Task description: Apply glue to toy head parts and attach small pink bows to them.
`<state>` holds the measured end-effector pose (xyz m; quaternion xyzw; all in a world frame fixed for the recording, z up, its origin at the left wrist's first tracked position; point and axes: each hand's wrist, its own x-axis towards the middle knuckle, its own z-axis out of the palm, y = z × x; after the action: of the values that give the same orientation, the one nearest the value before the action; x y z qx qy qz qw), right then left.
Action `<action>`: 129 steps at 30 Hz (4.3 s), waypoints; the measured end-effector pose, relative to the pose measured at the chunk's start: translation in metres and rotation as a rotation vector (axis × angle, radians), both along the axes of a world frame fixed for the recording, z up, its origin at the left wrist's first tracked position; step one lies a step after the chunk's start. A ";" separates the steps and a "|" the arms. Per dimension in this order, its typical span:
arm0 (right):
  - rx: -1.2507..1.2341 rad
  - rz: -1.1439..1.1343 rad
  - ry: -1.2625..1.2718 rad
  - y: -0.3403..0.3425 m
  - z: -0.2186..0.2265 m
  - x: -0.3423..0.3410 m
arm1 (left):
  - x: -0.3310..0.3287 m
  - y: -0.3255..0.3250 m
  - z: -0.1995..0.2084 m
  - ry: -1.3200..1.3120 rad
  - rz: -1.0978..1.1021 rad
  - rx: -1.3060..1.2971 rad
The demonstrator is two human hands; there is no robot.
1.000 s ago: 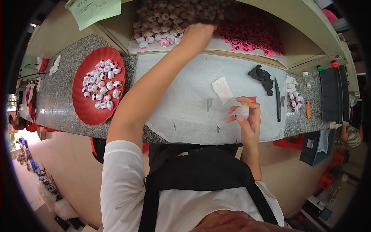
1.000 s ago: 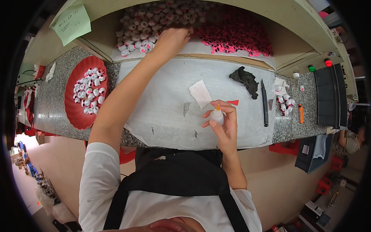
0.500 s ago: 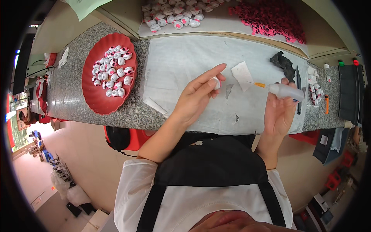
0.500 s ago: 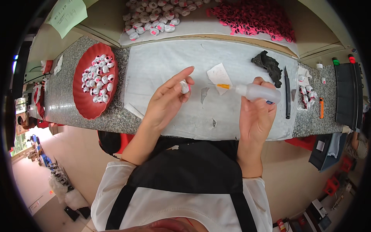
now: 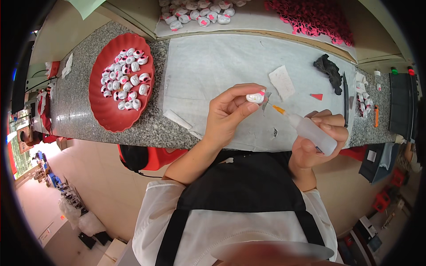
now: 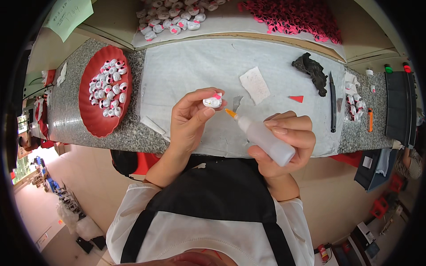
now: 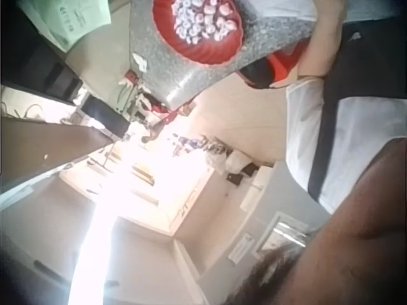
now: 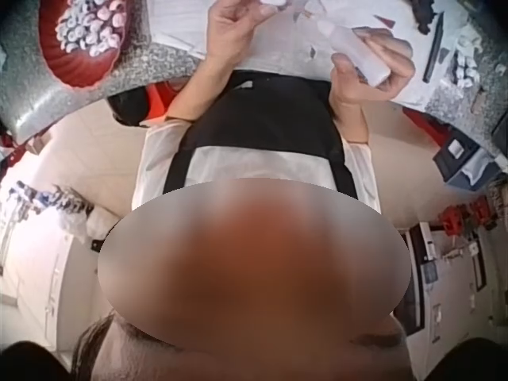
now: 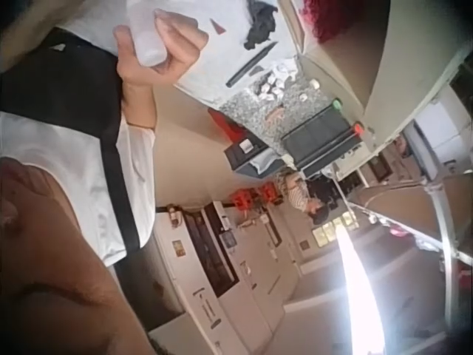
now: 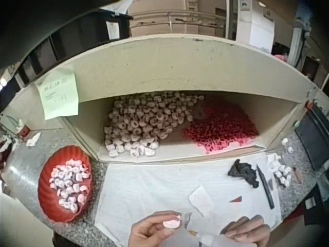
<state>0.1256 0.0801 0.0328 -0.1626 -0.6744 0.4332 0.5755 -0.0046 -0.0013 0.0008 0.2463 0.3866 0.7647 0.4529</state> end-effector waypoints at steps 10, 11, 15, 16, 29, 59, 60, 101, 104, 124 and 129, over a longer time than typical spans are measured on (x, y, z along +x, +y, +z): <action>0.059 0.141 0.022 -0.001 0.000 -0.002 | 0.000 0.000 -0.001 0.026 -0.017 0.017; 0.063 0.149 0.023 -0.001 0.000 -0.002 | 0.000 0.001 0.000 0.025 -0.018 0.016; 0.061 0.147 -0.009 -0.001 0.000 -0.001 | 0.000 0.000 0.000 0.024 -0.033 0.013; 0.067 0.156 -0.010 -0.001 0.000 -0.001 | 0.000 0.001 0.000 0.029 -0.036 0.016; 0.109 0.129 0.004 0.001 -0.001 -0.001 | 0.000 -0.001 0.002 -0.017 -0.057 0.006; 0.146 0.098 -0.074 -0.005 -0.002 -0.005 | 0.005 0.000 -0.003 0.282 0.048 0.018; 0.147 0.097 -0.076 -0.005 -0.002 -0.005 | 0.004 0.001 -0.002 0.287 0.049 0.013; 0.013 -0.043 -0.723 0.146 -0.005 -0.076 | -0.007 -0.005 -0.001 0.006 0.099 -0.028; -0.345 0.219 -0.617 0.101 0.013 -0.047 | -0.007 -0.006 -0.002 -0.012 0.101 -0.026; -0.822 0.510 -0.182 0.010 -0.017 -0.004 | 0.007 -0.001 -0.004 0.520 0.099 -0.062; -0.890 0.538 -0.146 0.007 -0.021 -0.006 | 0.009 0.002 -0.004 0.584 0.160 -0.074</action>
<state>0.1191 0.0871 0.0119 -0.2423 -0.4814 0.7977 0.2706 0.0040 0.0008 -0.0032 0.4077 0.5463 0.6802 0.2696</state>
